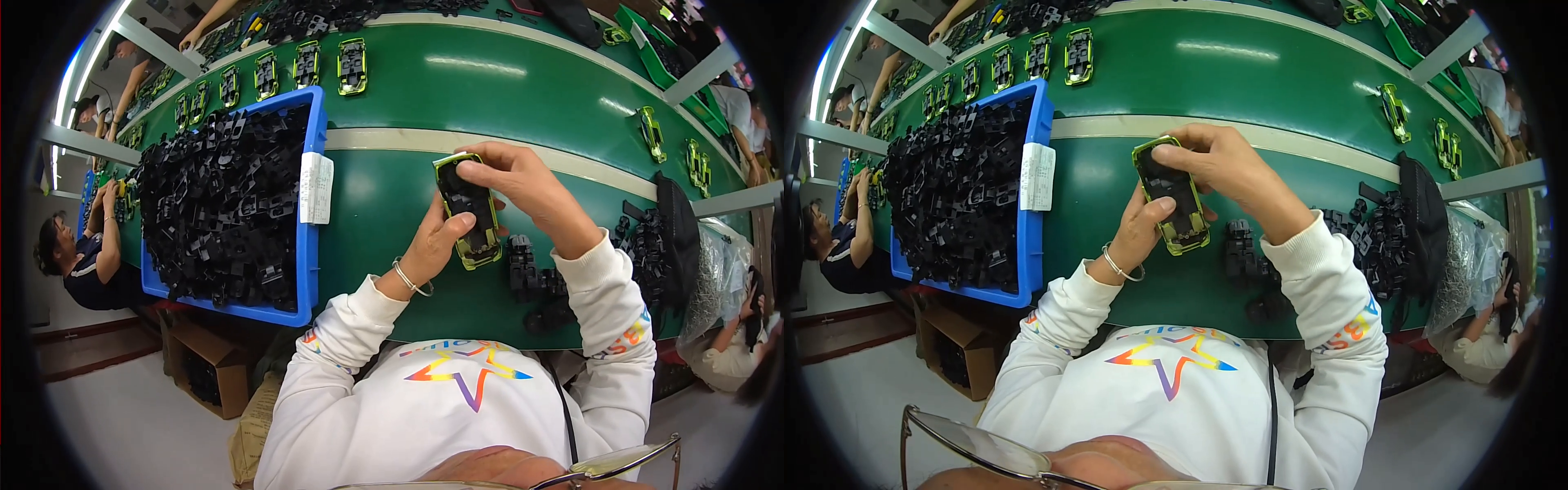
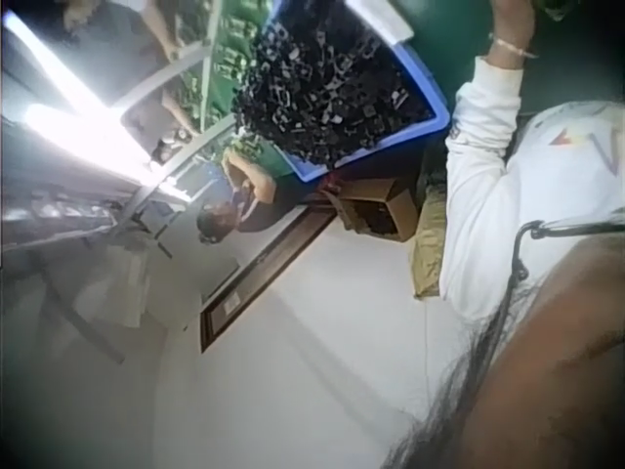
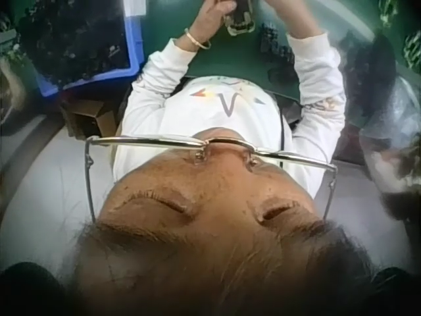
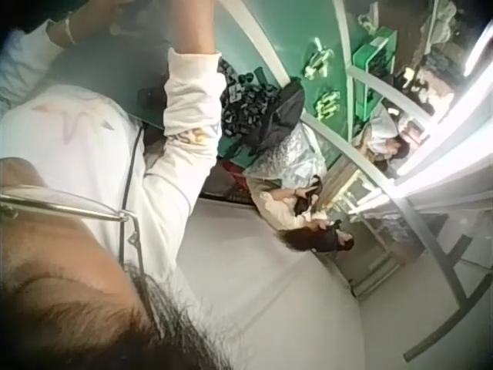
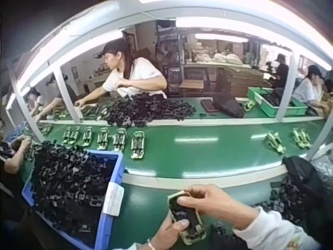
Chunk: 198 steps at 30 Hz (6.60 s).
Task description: The person assembles toy cars by hand by inserting black chassis components into car bodies and setting them on the assembly table. The person also takes black plastic pieces from a blue bin and attaches smaller components together by hand.
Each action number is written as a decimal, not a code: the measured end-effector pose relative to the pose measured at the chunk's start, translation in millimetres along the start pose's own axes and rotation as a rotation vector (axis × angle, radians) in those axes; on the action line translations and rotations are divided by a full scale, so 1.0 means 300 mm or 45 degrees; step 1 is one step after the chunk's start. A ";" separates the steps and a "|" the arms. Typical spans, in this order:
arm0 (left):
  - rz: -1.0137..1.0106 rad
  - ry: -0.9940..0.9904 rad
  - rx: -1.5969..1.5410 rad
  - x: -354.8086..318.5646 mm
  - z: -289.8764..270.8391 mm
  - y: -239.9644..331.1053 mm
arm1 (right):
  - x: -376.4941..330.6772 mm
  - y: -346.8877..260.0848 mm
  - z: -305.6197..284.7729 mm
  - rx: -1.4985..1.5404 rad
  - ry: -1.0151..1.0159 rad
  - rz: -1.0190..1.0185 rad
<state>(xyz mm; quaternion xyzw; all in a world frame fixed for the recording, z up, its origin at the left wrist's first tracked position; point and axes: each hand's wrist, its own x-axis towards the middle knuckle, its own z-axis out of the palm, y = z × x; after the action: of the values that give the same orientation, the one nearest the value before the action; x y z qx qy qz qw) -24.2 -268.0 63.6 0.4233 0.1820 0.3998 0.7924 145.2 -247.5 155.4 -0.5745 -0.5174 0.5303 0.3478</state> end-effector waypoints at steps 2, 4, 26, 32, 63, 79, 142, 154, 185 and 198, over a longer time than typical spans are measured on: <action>-0.023 -0.017 0.010 -0.004 0.002 -0.001 | 0.023 0.003 -0.002 0.166 -0.229 0.274; -0.047 -0.035 0.020 -0.006 0.004 0.004 | 0.040 0.046 -0.006 0.248 -0.244 0.248; -0.146 0.042 0.044 0.053 0.044 -0.022 | 0.056 0.162 -0.064 0.436 -0.040 0.360; -0.108 0.123 0.135 0.053 0.007 -0.059 | 0.088 0.197 -0.026 0.406 0.036 0.377; 0.017 0.067 0.621 0.120 0.156 -0.011 | -0.034 0.171 -0.152 0.717 0.073 0.045; 0.375 0.930 1.271 0.632 -0.448 0.093 | 0.021 0.241 -0.459 0.520 0.182 0.113; 0.105 0.446 -0.417 0.054 -0.002 0.002 | -0.198 0.092 0.029 -0.716 0.302 -0.747; 0.121 0.450 -0.330 0.020 0.034 0.034 | -0.145 0.049 0.133 -1.173 0.249 -0.745; 0.154 0.353 -0.194 0.012 0.039 0.008 | -0.207 0.008 0.148 -1.543 0.302 -0.758; 0.026 0.211 -0.141 0.013 0.067 0.018 | -0.079 0.054 -0.040 -0.291 0.299 -0.437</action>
<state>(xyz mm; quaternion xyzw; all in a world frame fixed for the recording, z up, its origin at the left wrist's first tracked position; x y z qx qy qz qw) -11.9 -273.5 79.8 0.3463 0.2202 0.4510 0.7926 162.7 -272.0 148.1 -0.5714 -0.6202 0.3310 0.4234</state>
